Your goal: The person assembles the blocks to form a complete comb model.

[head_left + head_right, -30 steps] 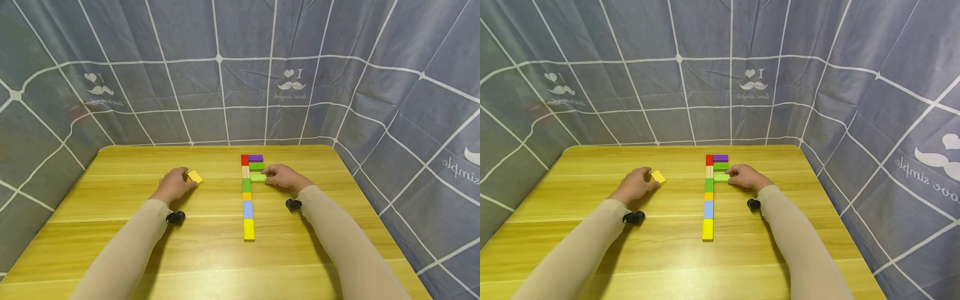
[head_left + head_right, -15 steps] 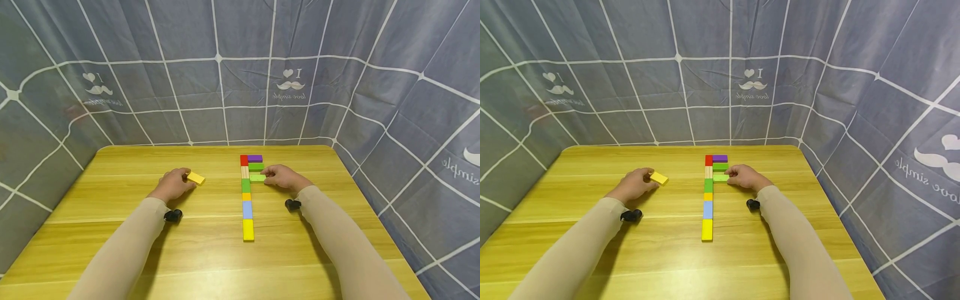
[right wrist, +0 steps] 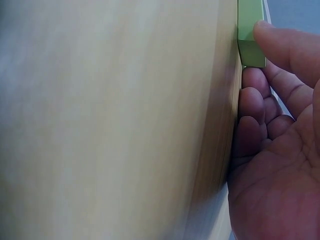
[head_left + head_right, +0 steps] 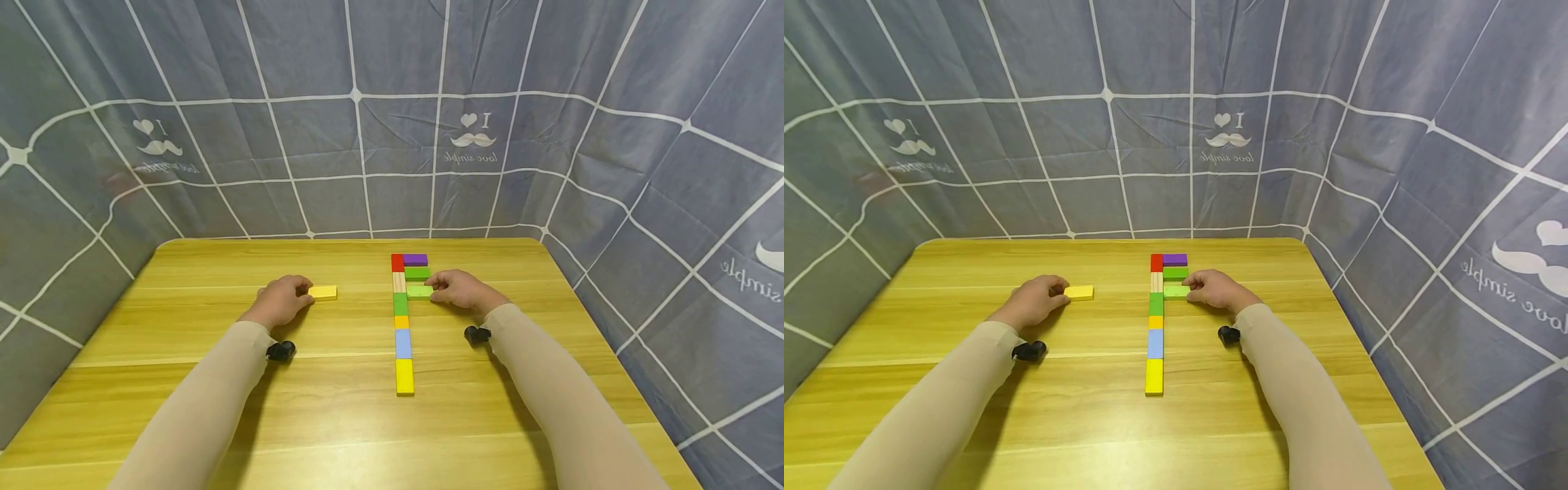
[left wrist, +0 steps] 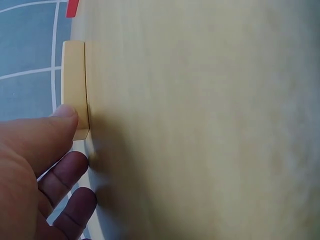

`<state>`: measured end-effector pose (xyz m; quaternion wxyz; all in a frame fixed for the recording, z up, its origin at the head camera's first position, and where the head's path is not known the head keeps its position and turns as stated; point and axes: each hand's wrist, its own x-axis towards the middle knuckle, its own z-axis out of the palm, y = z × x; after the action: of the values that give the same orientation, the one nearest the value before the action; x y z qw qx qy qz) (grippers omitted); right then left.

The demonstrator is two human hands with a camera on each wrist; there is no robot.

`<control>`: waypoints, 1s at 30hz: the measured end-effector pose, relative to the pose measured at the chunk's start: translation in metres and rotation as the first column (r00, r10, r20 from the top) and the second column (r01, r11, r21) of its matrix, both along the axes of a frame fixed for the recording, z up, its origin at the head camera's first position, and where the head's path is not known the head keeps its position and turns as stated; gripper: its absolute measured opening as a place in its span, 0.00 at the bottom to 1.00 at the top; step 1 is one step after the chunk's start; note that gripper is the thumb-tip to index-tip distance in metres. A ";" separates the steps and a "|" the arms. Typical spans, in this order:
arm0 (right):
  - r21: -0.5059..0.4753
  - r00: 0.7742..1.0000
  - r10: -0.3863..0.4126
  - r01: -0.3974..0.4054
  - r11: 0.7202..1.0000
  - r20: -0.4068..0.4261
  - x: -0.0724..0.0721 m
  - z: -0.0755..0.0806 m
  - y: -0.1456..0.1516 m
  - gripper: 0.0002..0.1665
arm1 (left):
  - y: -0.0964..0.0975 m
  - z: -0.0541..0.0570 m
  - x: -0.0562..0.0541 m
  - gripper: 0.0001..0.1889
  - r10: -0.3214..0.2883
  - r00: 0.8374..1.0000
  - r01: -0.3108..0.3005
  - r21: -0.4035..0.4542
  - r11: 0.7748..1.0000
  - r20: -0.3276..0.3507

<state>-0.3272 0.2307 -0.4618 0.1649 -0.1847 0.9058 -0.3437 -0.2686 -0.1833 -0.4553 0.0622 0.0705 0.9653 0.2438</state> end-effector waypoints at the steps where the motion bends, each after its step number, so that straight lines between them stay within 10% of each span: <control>1: -0.003 1.000 -0.003 0.003 1.000 0.002 0.000 0.000 0.000 0.24 | 0.000 0.000 0.000 0.22 -0.001 1.000 0.001 0.000 1.000 0.004; 30: 0.025 1.000 0.008 -0.007 1.000 -0.023 0.001 0.001 -0.001 0.24 | 0.006 -0.005 0.000 0.19 -0.008 0.999 0.007 -0.017 1.000 -0.053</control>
<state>-0.3266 0.2301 -0.4609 0.1583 -0.1901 0.9112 -0.3296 -0.2684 -0.1776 -0.4604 0.0379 0.0801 0.9684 0.2332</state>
